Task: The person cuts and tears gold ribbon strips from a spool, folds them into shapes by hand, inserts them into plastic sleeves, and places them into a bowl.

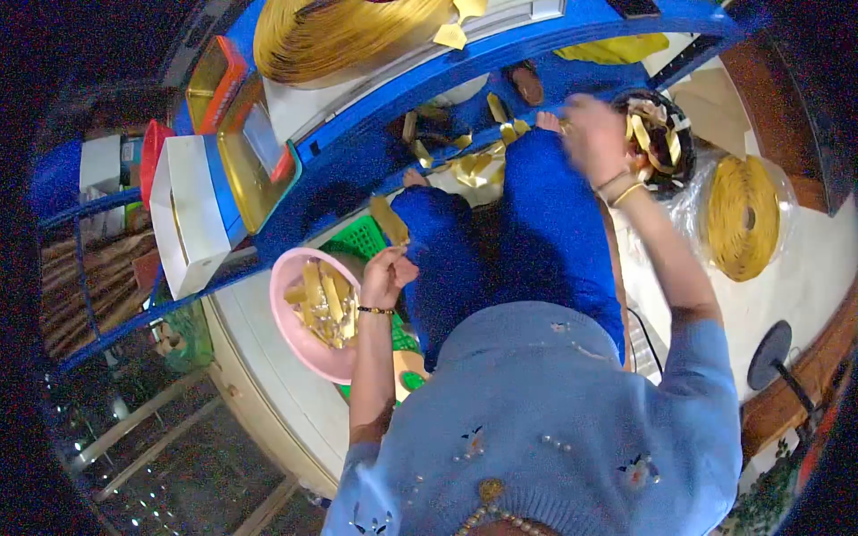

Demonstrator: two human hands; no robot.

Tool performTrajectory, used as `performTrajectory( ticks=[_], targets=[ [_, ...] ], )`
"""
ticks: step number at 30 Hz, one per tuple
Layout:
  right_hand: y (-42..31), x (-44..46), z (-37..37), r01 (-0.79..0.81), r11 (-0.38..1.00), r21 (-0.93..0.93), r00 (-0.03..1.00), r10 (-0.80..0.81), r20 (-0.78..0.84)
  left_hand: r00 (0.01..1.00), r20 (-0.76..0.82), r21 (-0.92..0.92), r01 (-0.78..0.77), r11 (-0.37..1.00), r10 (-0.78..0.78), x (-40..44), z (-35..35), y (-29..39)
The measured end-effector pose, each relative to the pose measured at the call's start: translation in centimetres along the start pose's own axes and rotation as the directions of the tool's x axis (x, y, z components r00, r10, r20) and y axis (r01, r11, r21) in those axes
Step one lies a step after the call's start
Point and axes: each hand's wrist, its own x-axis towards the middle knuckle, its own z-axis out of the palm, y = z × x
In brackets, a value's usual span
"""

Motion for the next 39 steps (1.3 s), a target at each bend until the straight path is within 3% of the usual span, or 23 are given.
performTrajectory(
  ticks=[2, 3, 4, 5, 6, 8, 9, 12, 13, 15, 16, 18, 19, 22, 27, 30, 32, 35, 38, 39],
  targets=[
    [-7.3, 0.6, 1.7, 0.148, 0.910, 0.387, 0.955, -0.233, 0.183, 1.000, 0.023, -0.012, -0.007, 1.000, 0.007, -0.3, 0.3, 0.3],
    [-10.1, -1.9, 4.6, 0.071, 0.928, 0.366, 0.900, -0.218, 0.378, 0.998, 0.063, -0.031, 0.001, 1.000, 0.001, 0.0, 0.0, 0.2],
    [-13.4, -1.4, 5.7, -0.271, 0.785, 0.558, 0.776, -0.165, 0.609, 0.995, 0.100, -0.051, 0.012, 0.999, -0.007, 0.4, -0.8, -0.1],
    [-15.2, -2.2, 7.0, 0.032, 0.818, 0.575, 0.835, -0.338, 0.434, 0.991, 0.136, -0.073, 0.023, 0.997, -0.013, 0.6, -1.4, -0.3],
    [-16.5, -2.8, 8.0, 0.332, 0.783, 0.526, 0.816, -0.518, 0.256, 0.994, 0.106, -0.068, 0.028, 0.997, -0.021, 0.3, -1.2, -0.2],
    [-18.1, -3.3, 9.4, 0.344, 0.745, 0.571, 0.793, -0.556, 0.248, 0.998, 0.047, -0.063, 0.038, 0.997, -0.035, -0.2, -0.9, -0.1],
    [-18.6, -3.3, 9.8, 0.350, 0.726, 0.592, 0.780, -0.576, 0.245, 0.972, 0.229, -0.155, 0.088, 0.984, -0.051, 0.8, -2.5, -0.5],
    [-18.4, -3.7, 10.0, 0.419, 0.700, 0.578, 0.717, -0.646, 0.262, 0.998, 0.033, 0.145, -0.051, 0.988, 0.047, 0.0, -1.6, -0.8],
    [-18.2, -4.1, 10.3, 0.423, 0.700, 0.575, 0.724, -0.643, 0.250, 0.988, -0.041, 0.469, -0.114, 0.876, 0.151, -0.7, -0.6, -0.5],
    [-18.2, -4.7, 10.7, 0.431, 0.698, 0.572, 0.739, -0.637, 0.221, 0.915, -0.067, 0.927, -0.091, 0.365, 0.397, -2.5, 1.6, 0.4],
    [-18.1, -5.0, 10.8, 0.428, 0.697, 0.575, 0.743, -0.634, 0.214, 0.796, 0.077, 0.949, -0.244, 0.201, 0.600, -3.0, 2.2, 0.2],
    [-18.2, -4.9, 10.7, 0.424, 0.696, 0.580, 0.757, -0.623, 0.194, 0.402, 0.388, 0.886, -0.410, -0.216, 0.829, -3.8, 2.9, 0.0],
    [-18.1, -4.8, 10.6, 0.416, 0.695, 0.586, 0.753, -0.624, 0.206, 0.409, 0.457, 0.827, -0.522, -0.208, 0.790, -3.2, 1.7, -0.9],
    [-17.7, -4.8, 10.0, 0.373, 0.689, 0.621, 0.747, -0.620, 0.240, 0.475, 0.546, 0.783, -0.583, -0.217, 0.690, -3.7, 1.2, -2.1],
    [-17.5, -4.9, 10.8, 0.191, 0.640, 0.744, 0.804, -0.537, 0.256, 0.431, 0.458, 0.765, -0.637, -0.098, 0.777, -2.9, 0.1, -4.0],
    [-17.4, -4.4, 10.7, 0.256, 0.614, 0.746, 0.827, -0.539, 0.159, 0.417, 0.344, 0.790, -0.613, -0.018, 0.841, -2.3, 0.5, -4.9],
    [-17.7, -4.6, 10.8, 0.196, 0.630, 0.751, 0.857, -0.483, 0.182, 0.364, 0.262, 0.798, -0.603, 0.012, 0.894, -2.0, 1.1, -5.5],
    [-17.9, -4.7, 10.9, 0.058, 0.618, 0.784, 0.885, -0.395, 0.246, 0.454, 0.002, 0.732, -0.608, 0.308, 0.891, -1.9, 1.9, -5.5],
    [-18.3, -4.6, 11.0, -0.094, 0.616, 0.782, 0.894, -0.294, 0.339, 0.604, -0.195, 0.564, -0.575, 0.592, 0.772, -1.3, 1.7, -5.5],
    [-18.4, -4.6, 11.0, -0.142, 0.618, 0.773, 0.892, -0.259, 0.371, 0.626, -0.215, 0.561, -0.550, 0.619, 0.750, -1.2, 1.6, -5.5]
  ],
)
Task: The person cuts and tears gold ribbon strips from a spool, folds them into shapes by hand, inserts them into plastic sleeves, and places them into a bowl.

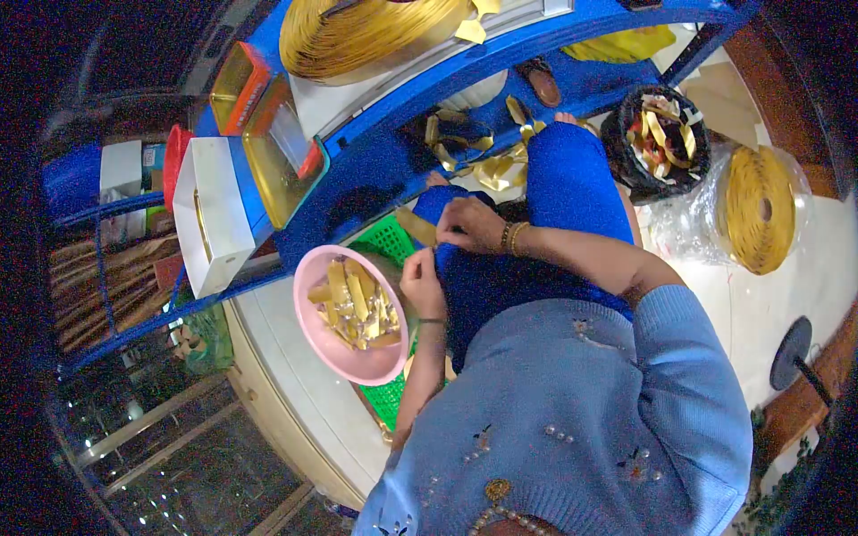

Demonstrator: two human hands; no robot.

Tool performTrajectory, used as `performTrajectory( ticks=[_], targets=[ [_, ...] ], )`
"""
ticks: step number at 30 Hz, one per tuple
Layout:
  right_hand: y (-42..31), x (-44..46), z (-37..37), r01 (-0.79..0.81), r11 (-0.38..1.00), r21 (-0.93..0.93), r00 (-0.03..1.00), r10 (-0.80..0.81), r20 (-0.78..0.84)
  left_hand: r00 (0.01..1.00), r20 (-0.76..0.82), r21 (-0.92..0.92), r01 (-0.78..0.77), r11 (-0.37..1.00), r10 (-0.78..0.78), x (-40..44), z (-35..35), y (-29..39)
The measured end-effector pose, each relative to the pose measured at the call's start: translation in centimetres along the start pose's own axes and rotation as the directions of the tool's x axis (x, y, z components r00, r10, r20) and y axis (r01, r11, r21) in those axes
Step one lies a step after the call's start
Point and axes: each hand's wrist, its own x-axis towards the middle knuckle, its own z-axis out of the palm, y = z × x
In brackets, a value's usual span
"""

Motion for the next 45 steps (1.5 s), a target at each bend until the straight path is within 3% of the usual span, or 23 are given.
performTrajectory(
  ticks=[7, 14, 24, 26, 30, 32, 33, 35, 37, 39, 41, 42, 43, 45],
  targets=[
    [-0.1, 0.3, 0.4, -0.236, 0.972, 0.003, 0.971, 0.236, 0.030, 0.979, -0.050, -0.100, 0.190, 0.977, -0.196, 0.4, 0.5, -0.8],
    [0.1, 0.9, 0.7, -0.313, 0.944, -0.104, 0.943, 0.322, 0.085, 0.918, -0.060, -0.159, 0.378, 0.912, -0.392, 0.7, 0.7, 1.6],
    [-0.6, 0.8, 1.1, -0.524, 0.850, -0.059, 0.850, 0.526, 0.025, 0.881, -0.012, -0.123, 0.468, 0.875, -0.473, 1.9, 0.5, 0.6],
    [-0.8, 0.9, 1.2, -0.543, 0.838, -0.064, 0.839, 0.544, 0.008, 0.879, -0.025, -0.044, 0.475, 0.879, -0.476, 1.9, 0.4, 1.0],
    [-0.6, 0.8, 2.0, -0.527, 0.839, -0.135, 0.848, 0.529, -0.017, 0.895, -0.036, -0.056, 0.442, 0.895, -0.445, 1.7, 0.5, 0.3],
    [-0.6, 0.9, 2.7, -0.600, 0.788, -0.137, 0.799, 0.599, -0.055, 0.933, -0.003, -0.074, 0.357, 0.931, -0.359, 2.0, 0.4, -0.3],
    [-0.5, 1.1, 2.5, -0.639, 0.756, -0.142, 0.769, 0.632, -0.092, 0.901, 0.036, -0.239, 0.427, 0.872, -0.432, 2.4, 0.1, -4.6],
    [-0.1, 0.9, 2.0, -0.584, 0.810, -0.054, 0.812, 0.580, -0.070, 0.889, 0.066, -0.165, 0.457, 0.874, -0.453, 2.6, 0.1, -1.5],
    [-0.7, 1.6, 1.3, -0.633, 0.774, -0.012, 0.774, 0.631, -0.048, 0.870, 0.129, -0.140, 0.491, 0.860, -0.476, 2.7, 0.6, 3.4],
    [1.4, 1.6, 2.2, -0.564, 0.823, 0.066, 0.825, 0.565, 0.003, 0.796, 0.339, -0.359, 0.602, 0.713, -0.501, 3.7, -0.6, 1.4],
    [0.6, 1.4, -0.1, -0.597, 0.746, 0.294, 0.796, 0.596, 0.104, 0.922, 0.188, -0.268, 0.379, 0.886, -0.338, 3.6, -2.7, 2.5],
    [2.2, 0.7, -0.2, -0.291, 0.918, 0.270, 0.931, 0.337, -0.143, 0.960, 0.076, -0.139, 0.279, 0.950, -0.270, 3.4, -4.1, 3.5],
    [-1.1, 0.8, -5.3, -0.321, 0.866, 0.383, 0.920, 0.382, -0.094, 0.975, -0.084, 0.094, 0.212, 0.973, -0.204, 3.0, -6.0, 4.8],
    [-1.5, 0.0, -9.8, -0.244, 0.785, 0.569, 0.878, 0.428, -0.214, 0.925, -0.365, 0.463, 0.275, 0.843, -0.102, 2.5, -9.3, 7.8]
  ],
)
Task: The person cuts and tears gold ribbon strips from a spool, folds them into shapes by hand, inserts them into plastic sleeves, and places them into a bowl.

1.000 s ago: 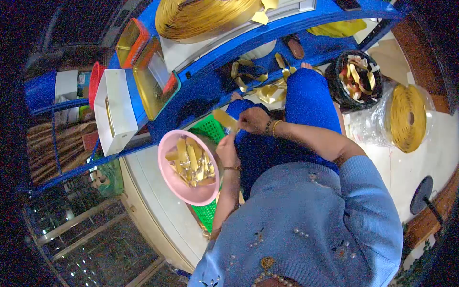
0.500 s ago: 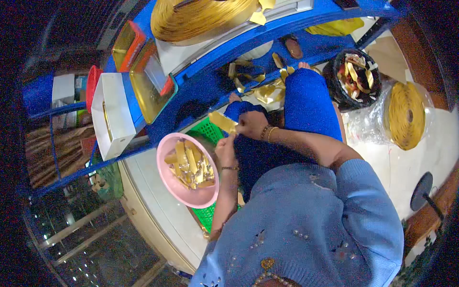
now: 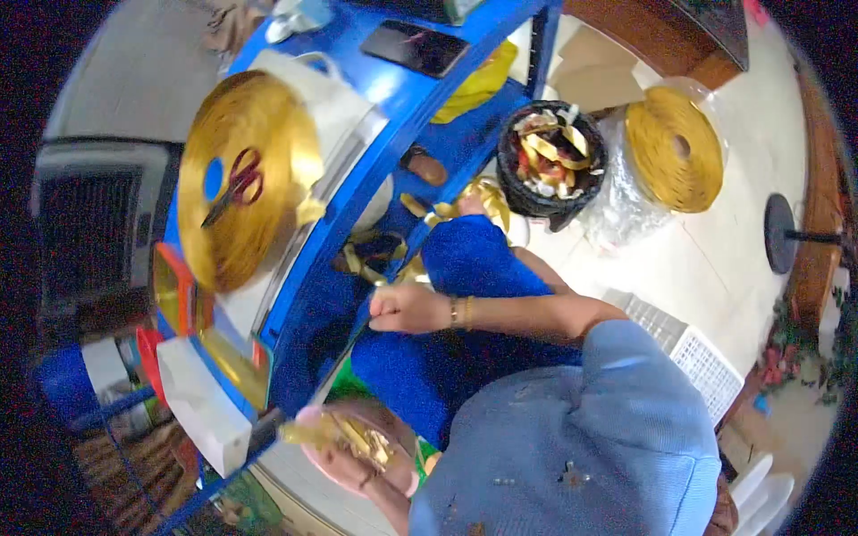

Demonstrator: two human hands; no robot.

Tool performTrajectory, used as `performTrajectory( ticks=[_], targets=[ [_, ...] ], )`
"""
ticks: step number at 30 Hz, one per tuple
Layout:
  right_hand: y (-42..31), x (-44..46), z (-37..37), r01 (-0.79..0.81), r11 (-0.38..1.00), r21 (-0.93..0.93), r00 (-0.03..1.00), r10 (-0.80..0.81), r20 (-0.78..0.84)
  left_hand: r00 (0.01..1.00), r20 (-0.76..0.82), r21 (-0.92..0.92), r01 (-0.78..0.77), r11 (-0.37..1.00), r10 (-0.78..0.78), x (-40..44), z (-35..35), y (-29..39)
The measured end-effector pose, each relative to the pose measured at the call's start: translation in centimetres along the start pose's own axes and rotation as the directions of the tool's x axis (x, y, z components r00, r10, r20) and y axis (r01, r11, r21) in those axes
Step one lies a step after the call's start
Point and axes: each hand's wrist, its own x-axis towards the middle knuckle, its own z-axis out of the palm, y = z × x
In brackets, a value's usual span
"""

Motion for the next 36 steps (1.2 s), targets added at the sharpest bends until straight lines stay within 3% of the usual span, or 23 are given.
performTrajectory(
  ticks=[2, 4, 6, 8, 10, 12, 13, 14, 16, 17, 21, 25, 30, 36],
  targets=[
    [-4.0, 0.2, -5.6, 0.096, 0.992, -0.086, 0.983, -0.108, -0.150, 0.985, -0.154, -0.155, -0.105, 0.982, 0.081, 5.4, -2.0, -8.5],
    [-1.5, 0.9, -11.2, 0.031, 1.000, 0.002, 0.962, -0.030, -0.270, 0.986, -0.064, 0.236, 0.164, 0.958, -0.153, 5.0, -2.8, -5.9],
    [2.4, 1.3, -15.6, 0.010, 1.000, 0.010, 0.826, -0.002, -0.564, 0.991, -0.058, 0.413, -0.085, 0.907, 0.120, 3.9, -1.0, -6.1],
    [7.0, 1.0, -19.8, -0.288, 0.948, -0.139, 0.737, 0.127, -0.663, 0.879, -0.015, 0.536, -0.395, 0.746, 0.476, 4.1, 1.7, -8.7],
    [13.0, 0.5, -22.6, -0.539, 0.705, -0.462, 0.753, 0.157, -0.639, 0.899, 0.119, 0.619, -0.399, 0.676, 0.421, 1.5, 5.5, -4.3],
    [23.8, -0.9, -23.3, -0.632, 0.579, -0.515, 0.747, 0.276, -0.605, 0.907, 0.236, 0.693, -0.409, 0.594, 0.348, -1.4, 10.6, 1.7],
    [28.6, -1.2, -23.5, -0.582, 0.527, -0.619, 0.813, 0.343, -0.471, 0.908, 0.286, 0.726, -0.413, 0.549, 0.305, -2.0, 12.1, 3.0],
    [24.2, 0.2, -22.4, -0.643, 0.517, -0.566, 0.766, 0.445, -0.464, 0.919, 0.261, 0.682, -0.392, 0.617, 0.294, -1.8, 12.7, 3.1],
    [33.3, 0.7, -22.5, -0.634, 0.417, -0.651, 0.761, 0.487, -0.428, 0.940, 0.215, 0.577, -0.342, 0.742, 0.266, -1.2, 12.9, 2.4],
    [36.4, 1.3, -22.0, -0.581, 0.419, -0.698, 0.809, 0.395, -0.435, 0.937, 0.167, 0.639, -0.339, 0.690, 0.305, -0.9, 12.9, 1.2],
    [39.7, 5.1, -21.9, -0.625, 0.322, -0.711, 0.753, 0.491, -0.439, 0.952, 0.134, 0.619, -0.298, 0.727, 0.276, -0.3, 12.3, -0.9],
    [43.2, 7.5, -21.9, -0.657, 0.245, -0.713, 0.699, 0.552, -0.455, 0.955, 0.157, 0.618, -0.294, 0.729, 0.252, -0.8, 13.0, 1.9],
    [43.9, 8.3, -21.2, -0.636, 0.287, -0.716, 0.707, 0.588, -0.392, 0.933, 0.239, 0.572, -0.360, 0.737, 0.270, -1.5, 13.4, 5.3],
    [33.5, 8.6, -17.8, -0.404, 0.669, -0.624, 0.892, 0.440, -0.105, 0.792, 0.459, 0.282, -0.561, 0.779, 0.404, -1.6, 18.6, 10.6]
  ],
)
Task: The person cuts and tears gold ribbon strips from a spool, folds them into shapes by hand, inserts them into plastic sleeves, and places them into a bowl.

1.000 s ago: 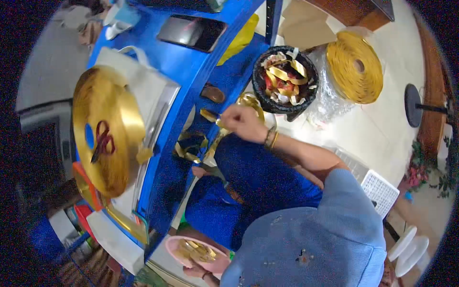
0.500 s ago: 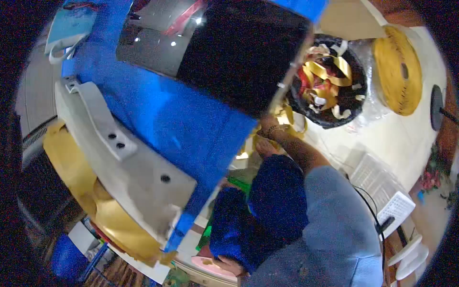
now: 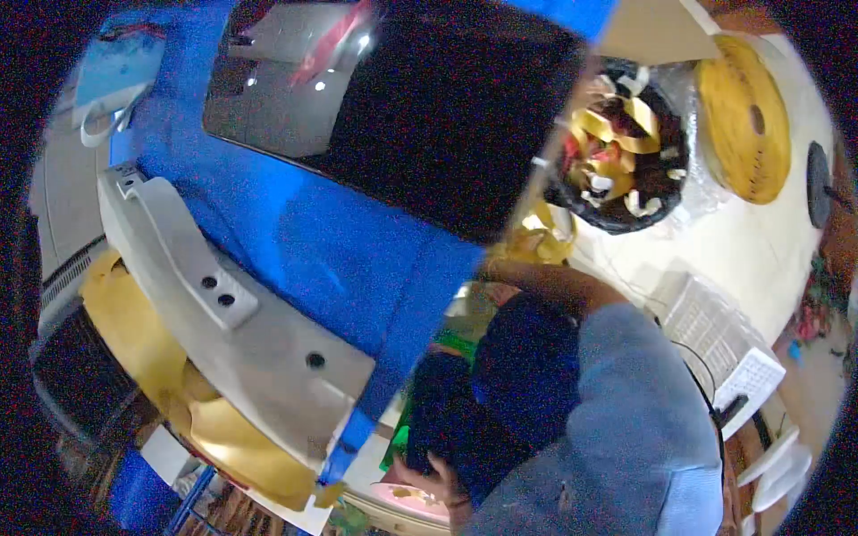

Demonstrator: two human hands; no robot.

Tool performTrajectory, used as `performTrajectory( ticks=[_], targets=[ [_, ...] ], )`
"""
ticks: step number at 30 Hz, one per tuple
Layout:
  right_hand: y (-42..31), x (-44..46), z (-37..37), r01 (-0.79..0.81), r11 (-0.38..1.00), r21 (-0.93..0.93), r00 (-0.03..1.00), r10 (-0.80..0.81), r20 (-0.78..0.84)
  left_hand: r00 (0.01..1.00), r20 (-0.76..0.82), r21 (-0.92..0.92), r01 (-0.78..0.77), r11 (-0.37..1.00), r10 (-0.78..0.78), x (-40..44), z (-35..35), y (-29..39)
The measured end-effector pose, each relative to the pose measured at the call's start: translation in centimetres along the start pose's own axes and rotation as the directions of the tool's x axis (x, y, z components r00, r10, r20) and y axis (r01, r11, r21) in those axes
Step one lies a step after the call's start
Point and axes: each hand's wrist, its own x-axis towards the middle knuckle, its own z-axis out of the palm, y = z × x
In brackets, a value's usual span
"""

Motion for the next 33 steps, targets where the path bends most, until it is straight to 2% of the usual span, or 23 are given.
performTrajectory(
  ticks=[2, 4, 6, 9, 10, 11, 12, 15, 18, 19, 20, 21, 22, 23, 24, 25, 26, 27, 28, 29, 30, 32, 33],
  targets=[
    [-4.7, -2.6, -2.5, 0.160, 0.981, 0.114, 0.987, -0.162, 0.004, 0.984, 0.103, -0.081, -0.139, 0.987, 0.147, 1.8, 2.2, 1.2],
    [-9.2, -5.2, -5.5, 0.344, 0.922, 0.180, 0.938, -0.345, -0.027, 0.958, 0.084, -0.328, -0.234, 0.915, 0.275, 3.2, 5.1, 4.1],
    [-14.4, -9.6, -10.5, 0.554, 0.808, 0.200, 0.832, -0.542, -0.115, 0.929, 0.142, -0.295, -0.290, 0.910, 0.342, 4.6, 6.2, 6.5],
    [-21.5, -16.3, -17.6, 0.556, 0.787, 0.267, 0.819, -0.574, -0.013, 0.898, 0.041, -0.366, -0.395, 0.843, 0.438, 5.5, 7.0, 8.3],
    [-23.1, -17.4, -18.6, 0.599, 0.732, 0.326, 0.778, -0.628, -0.020, 0.929, 0.195, -0.741, -0.071, 0.668, 0.315, 5.9, 6.5, 9.3],
    [-24.3, -18.3, -19.2, 0.640, 0.668, 0.379, 0.730, -0.683, -0.029, 0.888, 0.378, -0.902, 0.289, 0.321, 0.264, 6.4, 6.3, 10.4],
    [-25.6, -19.2, -19.9, 0.677, 0.596, 0.431, 0.676, -0.736, -0.044, 0.848, 0.459, -0.886, 0.414, 0.210, 0.265, 6.6, 5.9, 11.4],
    [-29.4, -21.4, -21.4, 0.820, 0.434, 0.372, 0.526, -0.828, -0.195, 0.781, 0.511, -0.859, 0.457, 0.229, 0.358, 5.8, 4.5, 13.4],
    [-32.1, -23.1, -24.2, 0.868, 0.392, 0.307, 0.455, -0.874, -0.170, 0.771, 0.471, -0.881, 0.388, 0.271, 0.428, 5.0, 3.3, 14.8],
    [-32.3, -23.9, -25.9, 0.865, 0.384, 0.322, 0.457, -0.868, -0.192, 0.786, 0.383, -0.900, 0.200, 0.387, 0.485, 4.6, 3.2, 15.2],
    [-32.1, -24.4, -27.5, 0.864, 0.375, 0.336, 0.457, -0.864, -0.213, 0.776, 0.257, -0.826, -0.133, 0.547, 0.577, 4.6, 2.9, 15.3],
    [-31.7, -24.6, -28.3, 0.895, 0.400, 0.198, 0.445, -0.835, -0.324, 0.696, 0.065, -0.456, -0.617, 0.642, 0.715, 4.9, 2.5, 15.2],
    [-31.0, -26.4, -30.7, 0.827, 0.555, 0.090, 0.550, -0.766, -0.333, 0.644, 0.014, -0.348, -0.714, 0.607, 0.765, 4.8, 0.8, 15.8],
    [-29.4, -27.1, -31.6, 0.770, 0.625, 0.126, 0.611, -0.667, -0.426, 0.608, -0.026, -0.345, -0.750, 0.564, 0.793, 4.6, -1.3, 16.7],
    [-27.9, -27.8, -32.5, 0.711, 0.679, 0.181, 0.658, -0.554, -0.510, 0.760, 0.115, -0.900, -0.193, 0.390, 0.640, 2.8, -5.4, 20.7],
    [-26.7, -27.8, -32.9, 0.765, 0.606, 0.217, 0.602, -0.554, -0.575, 0.698, 0.033, -0.827, -0.383, 0.412, 0.716, 3.0, -7.9, 20.9],
    [-25.7, -27.6, -32.5, 0.815, 0.525, 0.246, 0.544, -0.545, -0.638, 0.798, 0.115, -0.892, -0.179, 0.415, 0.591, 2.4, -10.5, 22.0],
    [-25.7, -27.3, -31.7, 0.812, 0.507, 0.291, 0.578, -0.622, -0.529, 0.729, 0.057, -0.964, -0.137, 0.226, 0.682, 2.2, -12.5, 22.8],
    [-27.1, -27.1, -30.4, 0.839, 0.491, 0.235, 0.539, -0.689, -0.485, 0.647, -0.002, -0.998, -0.052, 0.041, 0.762, 2.0, -14.5, 23.7],
    [-28.8, -26.2, -28.7, 0.871, 0.439, 0.219, 0.489, -0.743, -0.457, 0.593, 0.103, -0.994, 0.085, 0.065, 0.799, 3.0, -16.4, 24.1],
    [-30.7, -25.6, -27.3, 0.900, 0.384, 0.204, 0.435, -0.794, -0.424, 0.560, 0.112, -0.993, 0.102, 0.066, 0.821, 2.2, -19.1, 25.8],
    [-34.9, -26.4, -25.9, 0.804, 0.489, 0.339, 0.576, -0.781, -0.239, 0.589, 0.057, -0.996, 0.090, 0.005, 0.806, 1.6, -23.7, 27.3],
    [-35.9, -25.6, -24.4, 0.797, 0.537, 0.276, 0.598, -0.763, -0.245, 0.519, 0.027, -0.994, 0.107, -0.034, 0.854, 2.0, -26.4, 27.2]
  ],
)
